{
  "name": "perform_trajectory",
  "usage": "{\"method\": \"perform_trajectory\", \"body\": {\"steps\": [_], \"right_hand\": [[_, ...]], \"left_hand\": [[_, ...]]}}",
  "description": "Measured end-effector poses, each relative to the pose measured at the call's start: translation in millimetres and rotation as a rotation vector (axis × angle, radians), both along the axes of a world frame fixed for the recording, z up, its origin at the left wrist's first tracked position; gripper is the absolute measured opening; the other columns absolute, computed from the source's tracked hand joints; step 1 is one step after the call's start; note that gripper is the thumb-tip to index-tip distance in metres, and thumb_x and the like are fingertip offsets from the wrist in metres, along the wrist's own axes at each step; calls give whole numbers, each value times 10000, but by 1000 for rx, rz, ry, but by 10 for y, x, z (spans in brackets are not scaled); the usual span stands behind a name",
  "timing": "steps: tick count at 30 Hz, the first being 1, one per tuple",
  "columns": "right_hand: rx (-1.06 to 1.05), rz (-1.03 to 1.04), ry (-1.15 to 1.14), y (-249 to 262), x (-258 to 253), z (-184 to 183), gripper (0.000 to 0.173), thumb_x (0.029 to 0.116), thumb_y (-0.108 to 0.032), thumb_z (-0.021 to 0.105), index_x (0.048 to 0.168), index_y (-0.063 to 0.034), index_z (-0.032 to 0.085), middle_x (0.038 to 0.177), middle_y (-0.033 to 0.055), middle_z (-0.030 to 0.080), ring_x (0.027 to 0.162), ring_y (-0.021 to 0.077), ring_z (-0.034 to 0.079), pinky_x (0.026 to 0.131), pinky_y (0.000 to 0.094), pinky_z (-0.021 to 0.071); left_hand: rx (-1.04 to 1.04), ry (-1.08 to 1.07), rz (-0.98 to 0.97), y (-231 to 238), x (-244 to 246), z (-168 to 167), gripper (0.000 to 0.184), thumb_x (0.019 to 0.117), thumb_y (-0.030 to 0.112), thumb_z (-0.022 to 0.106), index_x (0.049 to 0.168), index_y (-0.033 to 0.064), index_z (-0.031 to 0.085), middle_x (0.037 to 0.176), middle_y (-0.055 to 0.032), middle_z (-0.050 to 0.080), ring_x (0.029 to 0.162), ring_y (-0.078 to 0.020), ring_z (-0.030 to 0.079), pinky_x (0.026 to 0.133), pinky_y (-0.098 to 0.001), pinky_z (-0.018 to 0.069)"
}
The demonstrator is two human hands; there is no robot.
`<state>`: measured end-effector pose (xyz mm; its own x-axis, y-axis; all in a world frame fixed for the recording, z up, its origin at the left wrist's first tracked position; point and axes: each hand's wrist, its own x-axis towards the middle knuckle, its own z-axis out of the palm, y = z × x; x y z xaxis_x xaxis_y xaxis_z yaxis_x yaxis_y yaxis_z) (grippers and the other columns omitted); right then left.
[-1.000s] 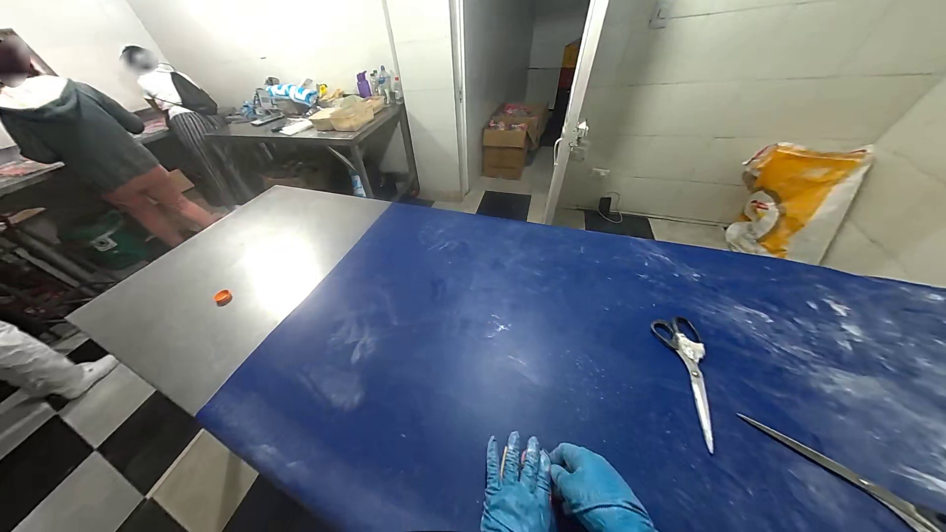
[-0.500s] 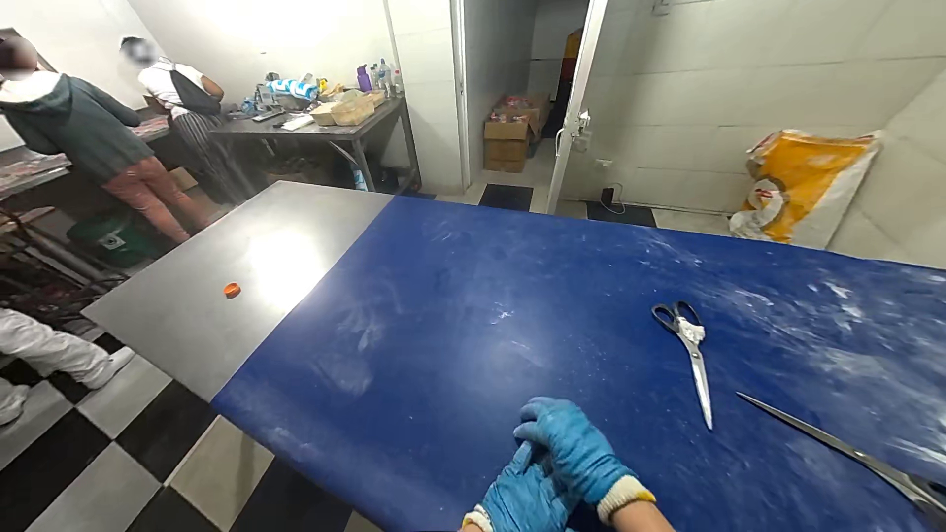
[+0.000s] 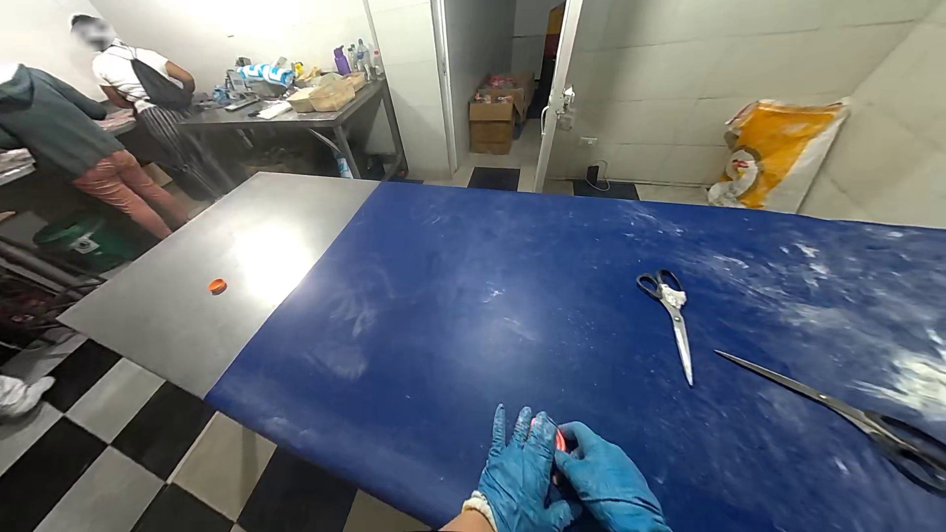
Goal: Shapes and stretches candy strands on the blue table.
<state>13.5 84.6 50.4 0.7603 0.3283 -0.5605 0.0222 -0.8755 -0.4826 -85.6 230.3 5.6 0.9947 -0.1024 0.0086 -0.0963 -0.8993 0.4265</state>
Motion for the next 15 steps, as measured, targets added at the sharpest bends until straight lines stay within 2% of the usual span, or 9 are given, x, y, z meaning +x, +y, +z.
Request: {"method": "perform_trajectory", "body": {"steps": [2, 4, 6, 7, 9, 10, 11, 12, 15], "right_hand": [[15, -44, -26, 24, -22, -48, 376, 883, -478, 709, 1178, -246, 718, 953, 30, 772, 918, 252, 735, 833, 560, 566], [-18, -6, -68, 62, 14, -50, 325, 885, -467, 707, 1127, -253, 739, 961, 17, 771, 923, 243, 732, 833, 560, 561], [-47, 109, -90, 104, 117, 6, 273, 898, -394, 713, 1125, -250, 763, 1086, 23, 755, 1029, 252, 704, 911, 558, 539], [-58, 178, -101, 127, 173, 27, 257, 898, -356, 713, 1125, -252, 772, 1137, 26, 745, 1080, 253, 689, 950, 551, 527], [-45, 293, -102, 158, 253, 38, 257, 903, -308, 712, 1147, -259, 777, 1204, 33, 733, 1167, 259, 660, 1019, 540, 495], [-28, 334, -100, 152, 275, 32, 263, 908, -289, 705, 1160, -256, 773, 1211, 39, 730, 1180, 265, 653, 1029, 540, 488], [-9, 367, -101, 134, 291, 27, 267, 916, -275, 695, 1172, -252, 767, 1211, 44, 728, 1181, 266, 651, 1032, 536, 486], [16, 391, -107, 107, 304, 18, 269, 927, -261, 682, 1185, -248, 761, 1214, 50, 727, 1186, 268, 650, 1037, 537, 483], [118, 372, -116, -18, 291, -30, 311, 940, -170, 643, 1218, -258, 753, 1235, 42, 729, 1203, 252, 651, 1056, 527, 482]], "left_hand": [[-175, -42, 86, 20, -54, 12, 1002, 879, 620, 683, 1574, -22, 353, 1604, -165, 444, 1537, -290, 346, 1284, -606, 118], [-351, -171, 230, 20, -139, -59, 998, 827, 524, 799, 1534, -57, 402, 1501, -175, 561, 1438, -270, 495, 1271, -492, 272], [-379, -294, 355, 14, -221, -161, 913, 830, 460, 814, 1483, -69, 459, 1355, -148, 674, 1290, -265, 621, 1167, -480, 439], [-350, -314, 375, 22, -257, -180, 789, 864, 435, 784, 1440, -41, 531, 1326, -133, 690, 1255, -264, 641, 1142, -493, 459], [-231, -352, 298, 44, -306, -222, 457, 934, 398, 704, 1294, 116, 703, 1350, -80, 688, 1293, -251, 627, 1163, -552, 417], [-149, -353, 215, 43, -309, -222, 387, 953, 415, 671, 1268, 197, 725, 1389, -52, 665, 1342, -239, 589, 1181, -579, 381], [-54, -347, 123, 32, -296, -215, 396, 964, 449, 639, 1293, 241, 710, 1447, -30, 628, 1405, -238, 531, 1199, -604, 340], [31, -344, 33, 13, -271, -207, 449, 966, 478, 615, 1341, 241, 684, 1497, -24, 590, 1456, -250, 476, 1208, -636, 300], [152, -180, -129, -38, -193, -132, 661, 993, 589, 521, 1498, 164, 546, 1606, -22, 472, 1546, -279, 332, 1203, -728, 191]]}}
